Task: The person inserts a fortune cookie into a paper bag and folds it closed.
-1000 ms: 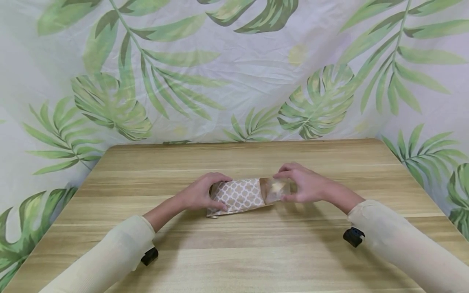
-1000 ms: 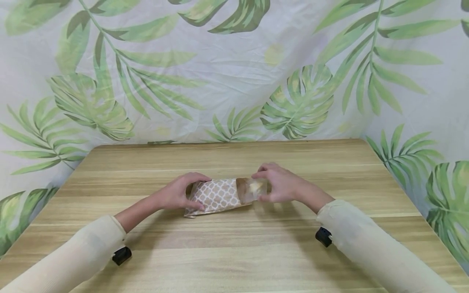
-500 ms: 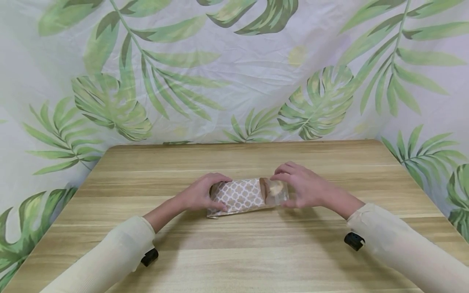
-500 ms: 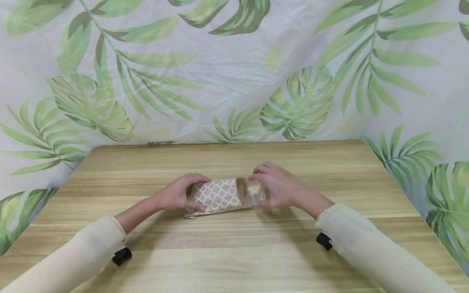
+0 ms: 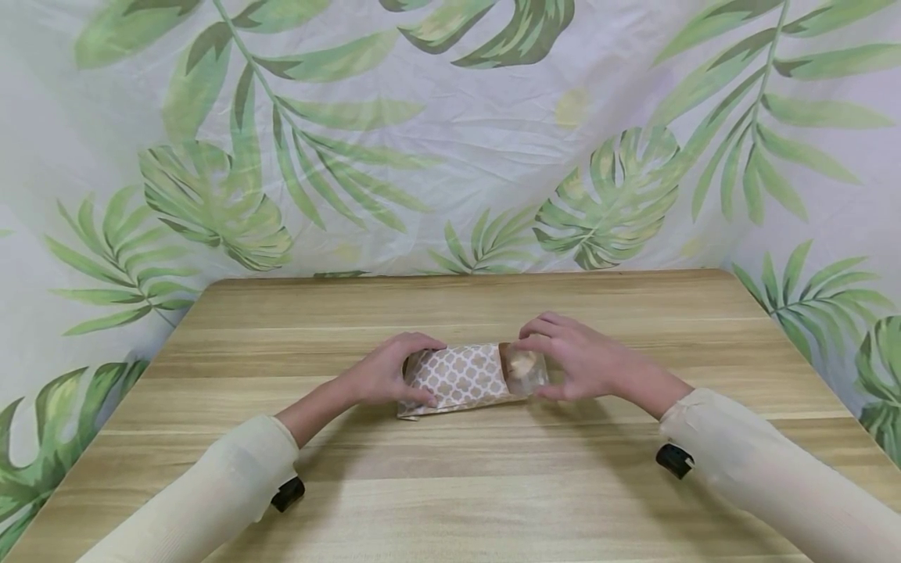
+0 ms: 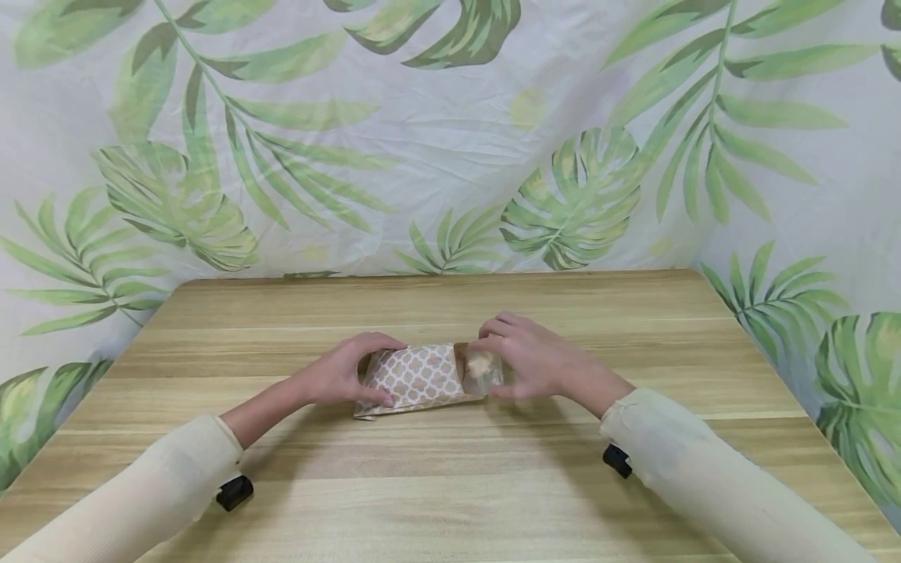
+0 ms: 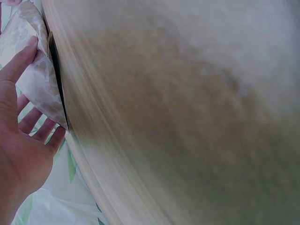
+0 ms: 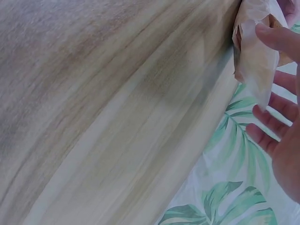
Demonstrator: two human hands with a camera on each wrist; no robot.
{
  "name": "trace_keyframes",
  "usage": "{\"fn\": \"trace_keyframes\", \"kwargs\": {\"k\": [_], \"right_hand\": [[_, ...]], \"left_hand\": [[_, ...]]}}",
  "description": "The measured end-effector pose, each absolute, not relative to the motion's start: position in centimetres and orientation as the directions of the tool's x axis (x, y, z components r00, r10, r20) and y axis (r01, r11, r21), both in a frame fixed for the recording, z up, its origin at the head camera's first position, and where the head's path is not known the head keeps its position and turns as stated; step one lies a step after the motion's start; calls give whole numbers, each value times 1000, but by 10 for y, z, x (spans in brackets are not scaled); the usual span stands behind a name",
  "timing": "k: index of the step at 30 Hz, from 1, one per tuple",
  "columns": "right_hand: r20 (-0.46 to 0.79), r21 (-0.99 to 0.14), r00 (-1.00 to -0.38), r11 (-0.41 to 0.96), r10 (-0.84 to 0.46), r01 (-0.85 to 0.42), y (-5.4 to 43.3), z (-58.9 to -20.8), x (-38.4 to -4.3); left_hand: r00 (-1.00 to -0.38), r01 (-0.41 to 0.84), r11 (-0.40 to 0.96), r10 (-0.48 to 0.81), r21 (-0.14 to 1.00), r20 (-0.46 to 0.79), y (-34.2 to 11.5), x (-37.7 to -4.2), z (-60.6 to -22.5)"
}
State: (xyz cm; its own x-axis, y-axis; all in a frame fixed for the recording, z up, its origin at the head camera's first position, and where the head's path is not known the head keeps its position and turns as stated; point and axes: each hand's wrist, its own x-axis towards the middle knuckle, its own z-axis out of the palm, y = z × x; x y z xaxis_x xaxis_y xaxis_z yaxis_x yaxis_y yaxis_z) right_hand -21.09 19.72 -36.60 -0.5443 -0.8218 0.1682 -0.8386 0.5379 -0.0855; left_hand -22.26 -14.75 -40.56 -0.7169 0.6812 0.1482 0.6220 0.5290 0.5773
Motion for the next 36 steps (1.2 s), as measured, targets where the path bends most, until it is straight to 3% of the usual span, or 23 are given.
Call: {"fn": "trace_keyframes", "kwargs": {"k": [5, 18, 36], "right_hand": [[115, -146, -614, 598, -781, -788, 193, -365, -210], [127, -355, -700, 627, -703, -694, 189, -365, -212], [189, -541, -717, 539, -671, -646, 190, -376, -214]], "left_hand": [[-716, 624, 530, 682, 575, 148, -147, -223, -406], [-712, 623, 512, 684, 591, 159, -148, -223, -407], [-716, 622, 519, 681, 587, 156, -147, -223, -407]]}}
